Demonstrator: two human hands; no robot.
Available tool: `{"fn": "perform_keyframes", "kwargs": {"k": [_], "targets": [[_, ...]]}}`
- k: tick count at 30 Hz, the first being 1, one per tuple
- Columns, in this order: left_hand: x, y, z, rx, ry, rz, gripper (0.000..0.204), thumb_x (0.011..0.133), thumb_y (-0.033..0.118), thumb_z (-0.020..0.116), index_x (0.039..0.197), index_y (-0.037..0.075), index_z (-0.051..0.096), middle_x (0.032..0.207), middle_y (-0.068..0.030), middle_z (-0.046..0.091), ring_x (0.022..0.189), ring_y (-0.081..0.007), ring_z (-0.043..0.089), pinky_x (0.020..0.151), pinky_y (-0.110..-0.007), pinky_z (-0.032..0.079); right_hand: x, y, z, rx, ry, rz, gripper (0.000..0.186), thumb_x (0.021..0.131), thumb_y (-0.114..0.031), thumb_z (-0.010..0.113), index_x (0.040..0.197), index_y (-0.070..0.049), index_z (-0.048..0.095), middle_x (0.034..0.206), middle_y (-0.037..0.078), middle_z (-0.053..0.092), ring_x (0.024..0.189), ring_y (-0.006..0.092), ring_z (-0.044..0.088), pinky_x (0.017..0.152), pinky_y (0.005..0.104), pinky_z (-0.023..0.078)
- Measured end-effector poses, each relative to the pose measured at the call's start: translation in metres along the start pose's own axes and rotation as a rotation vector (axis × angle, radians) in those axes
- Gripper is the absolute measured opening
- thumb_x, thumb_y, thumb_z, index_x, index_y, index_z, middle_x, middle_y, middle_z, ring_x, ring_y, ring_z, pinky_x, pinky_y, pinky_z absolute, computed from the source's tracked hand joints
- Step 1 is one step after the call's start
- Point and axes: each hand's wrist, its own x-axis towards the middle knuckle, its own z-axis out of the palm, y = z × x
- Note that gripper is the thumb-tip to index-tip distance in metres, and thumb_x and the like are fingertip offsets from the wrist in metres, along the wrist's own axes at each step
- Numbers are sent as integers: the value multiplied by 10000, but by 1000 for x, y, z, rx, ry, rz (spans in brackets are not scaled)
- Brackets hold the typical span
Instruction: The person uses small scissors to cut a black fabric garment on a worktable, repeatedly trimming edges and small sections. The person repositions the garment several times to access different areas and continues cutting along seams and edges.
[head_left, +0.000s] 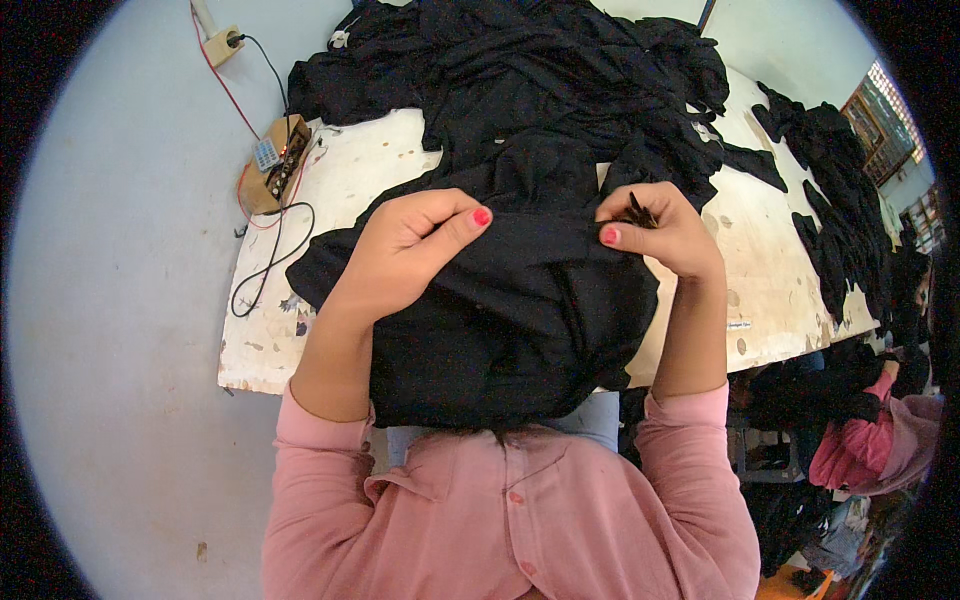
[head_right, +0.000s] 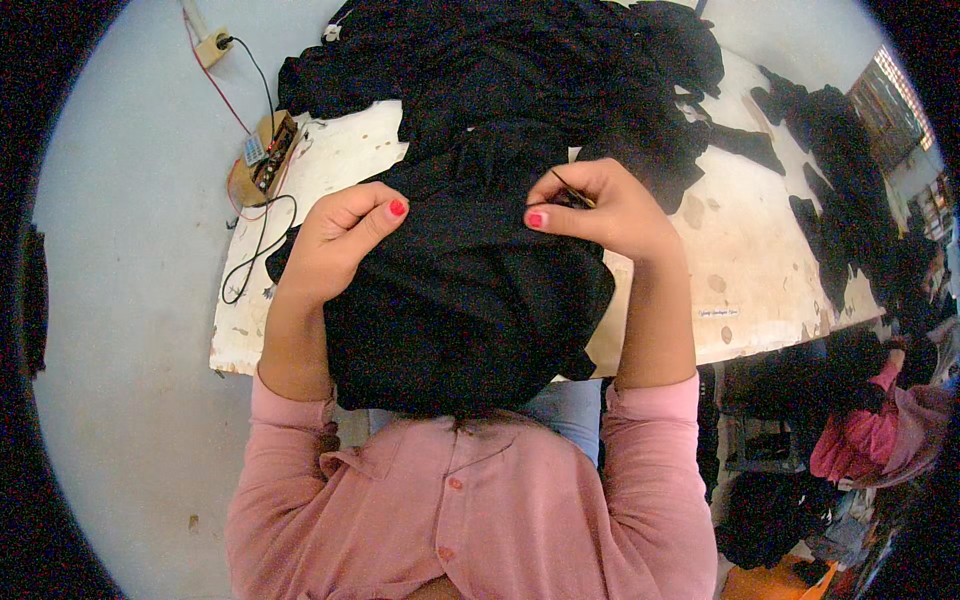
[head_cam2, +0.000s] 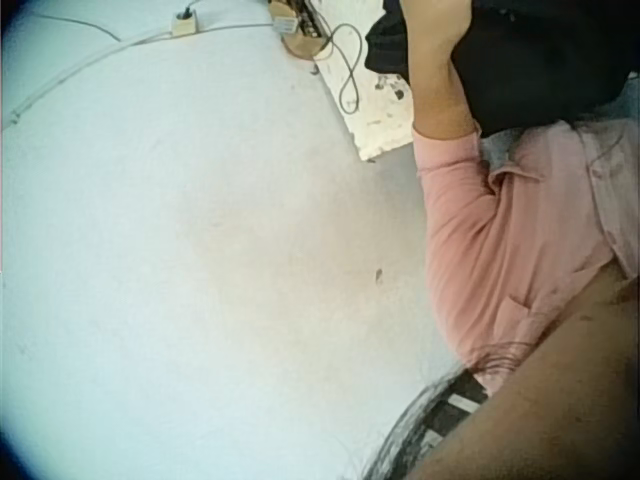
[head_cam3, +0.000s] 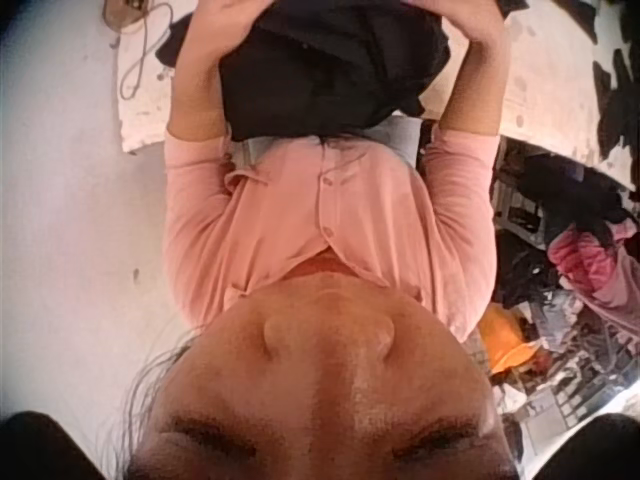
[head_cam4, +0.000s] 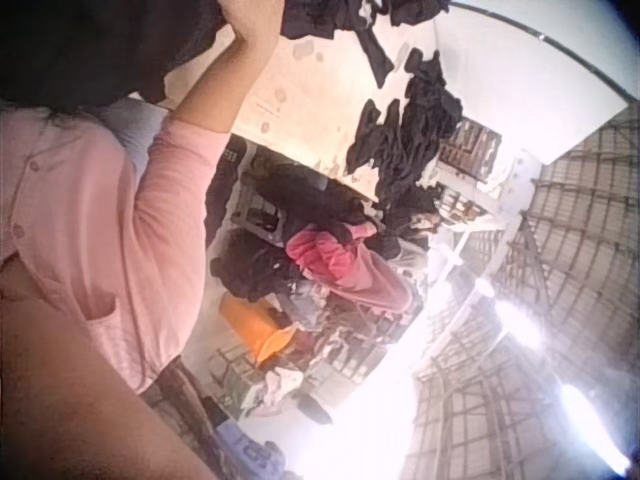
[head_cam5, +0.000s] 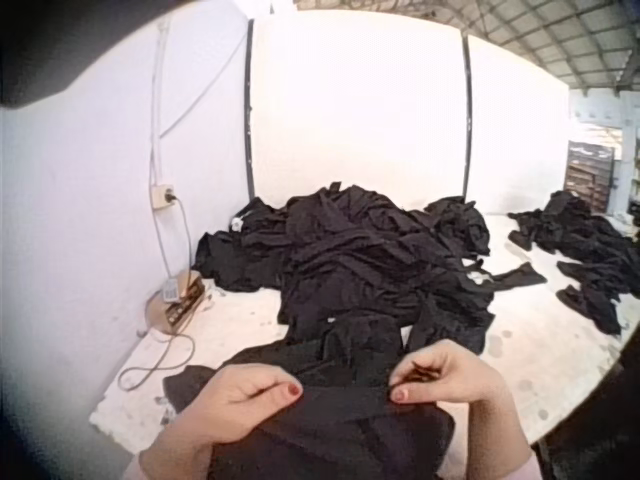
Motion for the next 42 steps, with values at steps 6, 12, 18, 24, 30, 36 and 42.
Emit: {"fn": "perform_keyframes", "kwargs": {"k": [6, 12, 18, 24, 30, 36, 42], "targets": [[-9, -7, -15, -75, 179, -76, 250, 931, 212, 612, 864, -29, 621, 731, 48, 548, 728, -40, 461, 673, -211, 394, -15, 19, -22, 17, 125, 50, 257, 741, -215, 796, 825, -22, 649, 712, -45, 578, 666, 35, 486, 596, 207, 383], [-16, -19, -25, -17, 159, -61, 258, 855, 226, 704, 897, -24, 655, 777, 5, 628, 769, -67, 538, 711, -227, 431, -19, 22, -17, 67, 208, -15, 252, 737, -227, 790, 796, -37, 635, 718, -46, 570, 673, 58, 496, 629, 209, 390], [0, -14, -36, 428, -9, -192, 305, 746, 214, 744, 920, -24, 664, 829, -135, 686, 740, -173, 627, 711, -286, 483, -4, 26, -24, -96, 491, -33, 118, 862, -149, 681, 869, -37, 644, 770, -37, 580, 740, 63, 508, 700, 208, 384], [-32, 35, -40, 497, -327, 188, 262, 773, 235, 725, 800, -11, 638, 735, -137, 617, 679, -263, 599, 587, -313, 445, -35, 53, -52, 299, 611, -83, 216, 855, -234, 691, 963, -59, 627, 904, 0, 585, 839, 103, 508, 754, 255, 382], [-18, 30, -18, 182, -559, 128, 292, 852, 208, 673, 1054, -1, 646, 908, -140, 646, 813, -267, 640, 688, -325, 504, -37, 67, -30, 691, 229, -404, 244, 922, -286, 606, 802, -89, 524, 774, 12, 450, 718, 131, 391, 678, 260, 389], [14, -31, 67, 651, -393, -32, 703, 718, 490, 732, 1220, 35, 541, 1033, -199, 637, 1021, -378, 605, 880, -441, 487, -39, 47, -17, 867, 179, -480, 320, 950, -365, 536, 777, -111, 447, 635, -4, 433, 652, 140, 347, 625, 294, 330], [58, -53, 5, 714, -179, -106, 239, 809, 190, 649, 987, 32, 663, 938, -200, 654, 877, -366, 641, 808, -392, 501, -66, 55, -39, 905, 363, -519, 318, 965, -356, 511, 779, -113, 423, 573, -31, 382, 579, 118, 290, 565, 285, 261]]}}
